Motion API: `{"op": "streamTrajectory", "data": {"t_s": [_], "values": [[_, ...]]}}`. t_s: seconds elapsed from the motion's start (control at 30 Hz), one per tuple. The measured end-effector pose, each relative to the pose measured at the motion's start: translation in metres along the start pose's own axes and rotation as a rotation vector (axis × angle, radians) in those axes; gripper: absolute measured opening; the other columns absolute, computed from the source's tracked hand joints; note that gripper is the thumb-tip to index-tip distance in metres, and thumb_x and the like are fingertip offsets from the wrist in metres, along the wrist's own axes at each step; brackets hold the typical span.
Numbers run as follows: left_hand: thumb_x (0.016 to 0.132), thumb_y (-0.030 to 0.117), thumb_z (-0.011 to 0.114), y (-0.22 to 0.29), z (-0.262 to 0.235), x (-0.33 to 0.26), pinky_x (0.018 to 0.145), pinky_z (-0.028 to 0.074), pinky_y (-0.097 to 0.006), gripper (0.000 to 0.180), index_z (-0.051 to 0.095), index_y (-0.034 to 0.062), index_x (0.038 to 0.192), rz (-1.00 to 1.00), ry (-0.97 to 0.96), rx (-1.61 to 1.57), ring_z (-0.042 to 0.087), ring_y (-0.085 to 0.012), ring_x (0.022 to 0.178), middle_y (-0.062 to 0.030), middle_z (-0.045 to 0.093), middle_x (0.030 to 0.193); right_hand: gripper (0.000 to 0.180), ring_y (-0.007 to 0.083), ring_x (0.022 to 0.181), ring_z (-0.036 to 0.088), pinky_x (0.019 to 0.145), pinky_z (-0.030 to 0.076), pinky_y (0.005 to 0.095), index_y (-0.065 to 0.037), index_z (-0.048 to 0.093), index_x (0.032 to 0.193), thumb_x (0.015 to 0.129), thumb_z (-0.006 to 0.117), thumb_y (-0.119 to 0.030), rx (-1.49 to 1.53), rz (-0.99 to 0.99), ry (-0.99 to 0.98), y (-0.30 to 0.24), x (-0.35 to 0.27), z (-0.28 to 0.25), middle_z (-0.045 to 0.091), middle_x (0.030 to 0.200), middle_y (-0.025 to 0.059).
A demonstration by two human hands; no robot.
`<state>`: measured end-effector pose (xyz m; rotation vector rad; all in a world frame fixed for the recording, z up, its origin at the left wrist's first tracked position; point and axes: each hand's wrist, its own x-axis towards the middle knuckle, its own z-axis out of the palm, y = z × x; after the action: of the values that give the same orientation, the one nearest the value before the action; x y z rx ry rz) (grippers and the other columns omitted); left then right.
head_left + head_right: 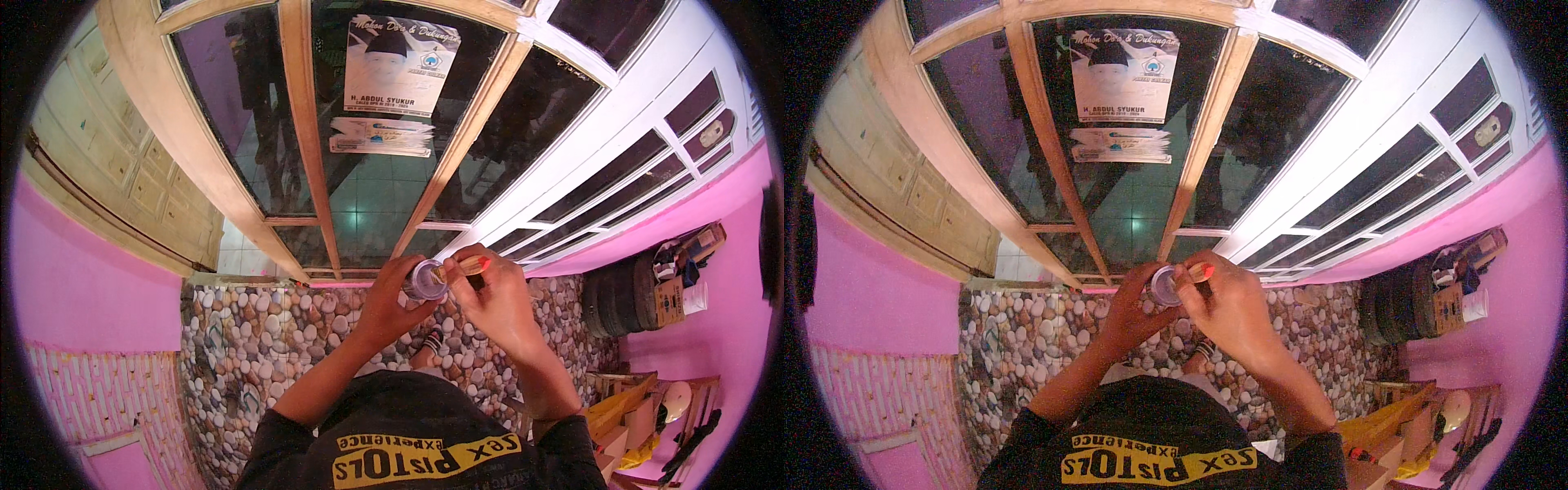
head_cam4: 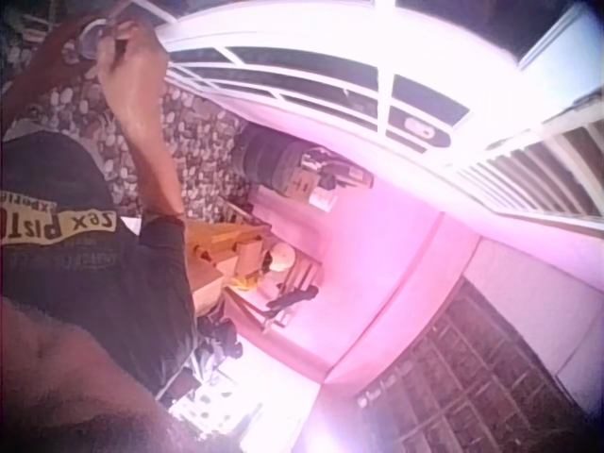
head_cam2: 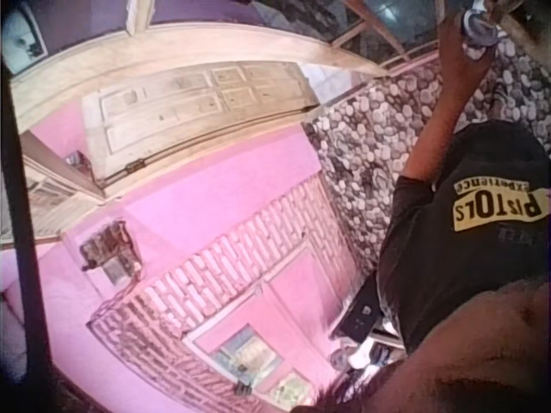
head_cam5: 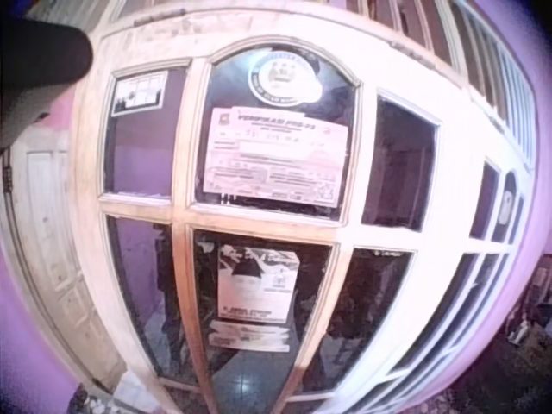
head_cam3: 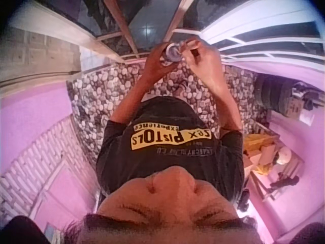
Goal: The person paints a door frame white using a paintbrush and a small can of paint.
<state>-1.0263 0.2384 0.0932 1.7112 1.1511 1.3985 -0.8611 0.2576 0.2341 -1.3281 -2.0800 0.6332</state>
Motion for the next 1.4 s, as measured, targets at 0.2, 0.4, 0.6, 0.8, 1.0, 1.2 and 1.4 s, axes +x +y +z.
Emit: {"op": "streamTrajectory", "data": {"t_s": [0.2, 0.4, 0.6, 0.8, 1.0, 1.2, 1.4], "values": [[0.077, 0.017, 0.087, 0.003, -0.002, -0.002, 0.103, 0.047, -0.045, 0.070, 0.054, 0.0045, 0.137, -0.031, -0.022, -0.012, 0.059, -0.0385, 0.123, -0.0184, 0.060, 0.131, 0.019, 0.0320, 0.071, 0.074, 0.061, 0.057, 0.0390, 0.000, 0.067, 0.099, 0.095, 0.071, -0.018, 0.112, 0.024, 0.038, 0.004, -0.005, 0.000, 0.072, 0.083, 0.0196], [0.078, 0.018, 0.087, 0.004, -0.004, -0.001, 0.104, 0.047, -0.045, 0.070, 0.054, 0.0040, 0.137, -0.019, 0.006, 0.015, 0.059, -0.0384, 0.123, -0.0190, 0.059, 0.131, 0.019, 0.0200, 0.071, 0.074, 0.062, 0.057, 0.0338, 0.002, 0.068, 0.099, 0.097, 0.070, -0.017, 0.158, 0.029, 0.123, 0.006, -0.015, -0.006, 0.074, 0.081, 0.0141], [0.078, 0.018, 0.087, 0.009, -0.004, 0.002, 0.105, 0.047, -0.045, 0.069, 0.054, 0.0037, 0.137, -0.034, 0.004, 0.009, 0.059, -0.0379, 0.124, -0.0190, 0.060, 0.131, 0.016, 0.0168, 0.072, 0.072, 0.065, 0.055, 0.0306, 0.002, 0.067, 0.097, 0.098, 0.070, -0.014, 0.234, 0.192, 0.195, 0.014, -0.021, -0.008, 0.073, 0.080, 0.0117], [0.077, 0.018, 0.088, 0.003, 0.004, 0.001, 0.106, 0.046, -0.045, 0.069, 0.054, 0.0019, 0.136, 0.031, 0.013, 0.026, 0.058, -0.0378, 0.125, -0.0198, 0.060, 0.131, 0.016, 0.0253, 0.073, 0.074, 0.064, 0.056, 0.0342, 0.001, 0.067, 0.098, 0.097, 0.070, -0.015, 0.093, 0.026, 0.088, 0.009, -0.017, 0.000, 0.072, 0.081, 0.0155], [0.076, 0.017, 0.089, 0.004, 0.005, -0.001, 0.105, 0.046, -0.046, 0.071, 0.054, 0.0013, 0.136, 0.045, 0.004, 0.004, 0.058, -0.0383, 0.123, -0.0204, 0.060, 0.130, 0.017, 0.0210, 0.069, 0.074, 0.061, 0.056, 0.0323, 0.002, 0.066, 0.099, 0.099, 0.068, -0.015, 0.097, 0.061, 0.054, 0.001, -0.019, -0.004, 0.073, 0.080, 0.0152], [0.076, 0.017, 0.088, 0.007, 0.006, 0.000, 0.104, 0.047, -0.046, 0.071, 0.054, 0.0011, 0.136, 0.046, -0.007, 0.010, 0.059, -0.0383, 0.122, -0.0202, 0.060, 0.130, 0.019, 0.0147, 0.069, 0.072, 0.062, 0.054, 0.0298, 0.002, 0.066, 0.098, 0.100, 0.068, -0.017, 0.183, 0.082, 0.149, 0.004, -0.024, -0.010, 0.073, 0.078, 0.0115], [0.078, 0.017, 0.087, 0.012, 0.004, 0.002, 0.103, 0.048, -0.045, 0.069, 0.054, 0.0011, 0.136, 0.035, -0.008, 0.017, 0.060, -0.0373, 0.121, -0.0198, 0.060, 0.130, 0.020, 0.0110, 0.069, 0.068, 0.062, 0.052, 0.0253, 0.002, 0.067, 0.098, 0.101, 0.068, -0.017, 0.302, 0.162, 0.214, 0.020, -0.029, -0.008, 0.072, 0.078, 0.0070]]}}
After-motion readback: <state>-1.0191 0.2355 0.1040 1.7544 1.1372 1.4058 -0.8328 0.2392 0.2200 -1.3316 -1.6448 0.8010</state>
